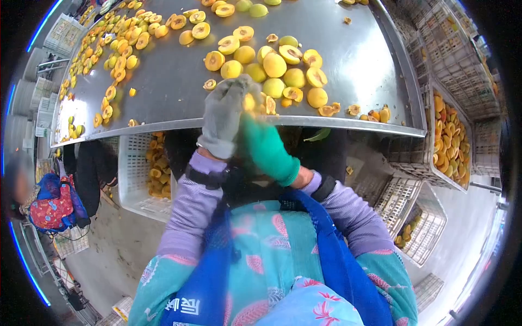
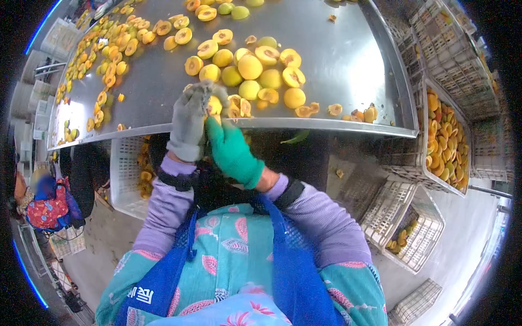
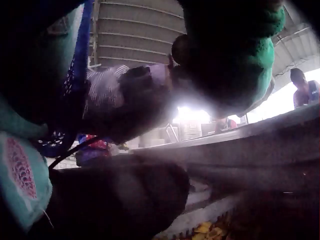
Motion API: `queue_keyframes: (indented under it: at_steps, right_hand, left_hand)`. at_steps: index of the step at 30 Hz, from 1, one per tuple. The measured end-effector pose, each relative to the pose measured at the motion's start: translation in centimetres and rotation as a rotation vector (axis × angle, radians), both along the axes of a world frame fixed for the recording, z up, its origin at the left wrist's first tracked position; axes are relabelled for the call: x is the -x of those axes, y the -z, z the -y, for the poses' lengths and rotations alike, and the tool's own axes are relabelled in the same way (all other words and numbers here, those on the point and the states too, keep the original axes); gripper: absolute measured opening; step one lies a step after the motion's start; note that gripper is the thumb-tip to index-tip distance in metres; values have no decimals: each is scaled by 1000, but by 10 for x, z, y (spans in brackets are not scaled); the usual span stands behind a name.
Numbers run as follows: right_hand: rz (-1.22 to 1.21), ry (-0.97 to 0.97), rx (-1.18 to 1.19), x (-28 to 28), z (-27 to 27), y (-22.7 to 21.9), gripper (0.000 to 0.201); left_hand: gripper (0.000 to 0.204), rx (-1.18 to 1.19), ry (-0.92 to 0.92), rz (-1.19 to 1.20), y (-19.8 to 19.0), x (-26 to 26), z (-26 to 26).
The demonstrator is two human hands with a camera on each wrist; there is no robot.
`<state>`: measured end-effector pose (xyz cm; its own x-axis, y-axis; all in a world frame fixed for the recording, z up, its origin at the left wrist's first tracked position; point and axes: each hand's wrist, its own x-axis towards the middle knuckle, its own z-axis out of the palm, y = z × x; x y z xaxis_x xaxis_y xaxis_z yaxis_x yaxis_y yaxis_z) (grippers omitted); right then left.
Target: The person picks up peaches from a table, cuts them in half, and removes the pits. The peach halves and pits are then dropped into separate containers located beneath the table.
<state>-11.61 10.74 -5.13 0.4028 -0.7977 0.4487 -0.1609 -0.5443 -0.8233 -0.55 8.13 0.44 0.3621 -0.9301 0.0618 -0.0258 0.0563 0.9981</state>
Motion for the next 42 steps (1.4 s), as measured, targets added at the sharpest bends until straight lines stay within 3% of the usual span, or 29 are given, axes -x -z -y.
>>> queue_keyframes:
  at_steps: [1, 2, 3, 4, 6, 8, 10, 11, 13, 15, 18, 21, 23, 24, 25, 27, 29, 31, 33, 35, 36, 37, 39, 41, 42]
  right_hand:
    - [81, -2, -77, 0, -6, -2, 24]
    - [162, -6, -144, 0, -7, -6, 28]
    - [297, -98, -390, 2, -5, -13, 31]
    - [443, -150, -639, 4, -2, -21, 34]
    - [822, -437, -1525, 10, 0, -41, 38]
    - [679, -297, -1248, 6, -4, -43, 39]
    - [552, -241, -883, 3, 3, -38, 38]
    - [707, -284, -1268, 6, 5, -40, 31]
    - [411, -188, -658, 2, 8, -11, 30]
    - [254, -156, -255, 2, 10, 14, 30]
    - [258, -137, -21, 7, 16, 24, 31]
    - [278, 35, 108, -13, 18, 11, 32]
    - [100, 54, 246, -7, 26, 18, 38]
    - [73, -52, 59, 2, 25, 14, 40]
    - [37, -134, -131, 12, 24, 11, 43]
    - [101, -511, -960, 42, 40, -31, 46]
    - [131, -376, -685, 40, 30, -32, 48]
    - [268, -277, -703, 32, 18, -34, 48]
    - [495, -239, -1021, 19, 4, -42, 48]
    - [470, -107, -774, 11, 8, -27, 47]
    - [448, -29, -655, 6, 10, -19, 46]
    - [231, 117, -77, 8, 16, -5, 45]
    - [154, 121, 50, 9, 17, 4, 43]
    - [431, -160, -859, 12, 14, -28, 40]
    - [388, -177, -765, 12, 16, -27, 39]
  left_hand:
    - [32, 26, 37, 123, -5, 1, -2]
    - [34, -116, 68, 119, -14, 2, -2]
    - [35, -258, 105, 121, -28, 5, -2]
    - [34, -245, 141, 120, -23, 2, 0]
    - [30, -221, 205, 114, -8, -9, 9]
    - [29, -110, 346, 397, -7, -17, 16]
    - [27, 46, 353, 636, -6, -15, 20]
    - [25, 144, 288, 740, -4, -12, 23]
    - [21, 306, 242, 916, 1, -14, 27]
    - [19, 412, 306, 1046, 4, -19, 21]
    - [20, 334, 340, 1278, -11, -18, 18]
    - [24, -178, 295, 591, -6, -9, 19]
    - [19, 17, 357, 709, 15, -20, 29]
    - [19, 99, 388, 756, 25, -23, 24]
    - [18, 294, 395, 907, -2, -19, 15]
    - [16, 353, 574, 784, -30, -19, 11]
    - [15, 395, 629, 735, -25, -25, 14]
    - [15, 316, 513, 661, -3, -22, 18]
    - [20, 88, 427, 492, 2, -8, 9]
    - [23, -43, 335, 288, 1, 3, 4]
    - [24, -6, 327, 351, 3, 3, 4]
    - [25, 30, 317, 415, 5, 3, 3]
    - [26, 270, 347, 906, 2, -5, 17]
    - [25, 120, 345, 837, -5, -5, 22]
    - [25, 150, 360, 855, -4, -6, 23]
